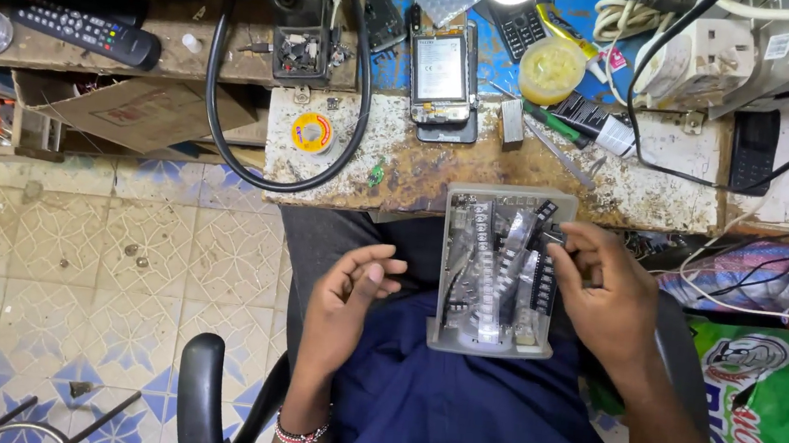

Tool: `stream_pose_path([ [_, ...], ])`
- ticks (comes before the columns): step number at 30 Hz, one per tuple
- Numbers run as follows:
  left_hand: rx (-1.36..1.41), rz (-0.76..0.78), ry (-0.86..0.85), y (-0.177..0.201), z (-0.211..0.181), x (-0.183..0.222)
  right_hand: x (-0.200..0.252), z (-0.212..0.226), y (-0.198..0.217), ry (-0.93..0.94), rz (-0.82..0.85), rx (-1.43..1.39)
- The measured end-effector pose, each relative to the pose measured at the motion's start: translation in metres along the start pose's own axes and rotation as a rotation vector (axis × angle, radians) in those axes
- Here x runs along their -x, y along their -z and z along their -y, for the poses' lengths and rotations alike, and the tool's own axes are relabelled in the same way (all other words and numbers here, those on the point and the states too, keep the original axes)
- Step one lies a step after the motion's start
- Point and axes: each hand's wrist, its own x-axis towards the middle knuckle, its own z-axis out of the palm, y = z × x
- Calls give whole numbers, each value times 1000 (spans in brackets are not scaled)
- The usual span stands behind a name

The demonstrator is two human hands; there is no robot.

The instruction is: Selecting and inspecting small screws and electronic components from a plastic organizer tray.

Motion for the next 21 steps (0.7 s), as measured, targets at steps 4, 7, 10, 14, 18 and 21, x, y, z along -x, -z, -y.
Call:
stream_pose_path([
  [4, -19, 35, 18, -9, 2, 0, -4, -2, -5, 147, 27, 110],
  [7, -17, 64, 31, -15, 1, 2, -10, 2, -8, 289, -8, 246],
  [10, -20, 79, 24, -18, 1, 1, -5, -5, -19, 473, -43, 467],
  [14, -11, 94, 16, -19, -2, 3, 10, 3, -31, 462, 182, 626],
  [18, -9, 107, 28, -19, -5, 7, 15, -10, -37, 396, 221, 617],
  [21, -20, 137, 25, -17, -3, 9, 11, -15, -24, 312, 260, 449],
])
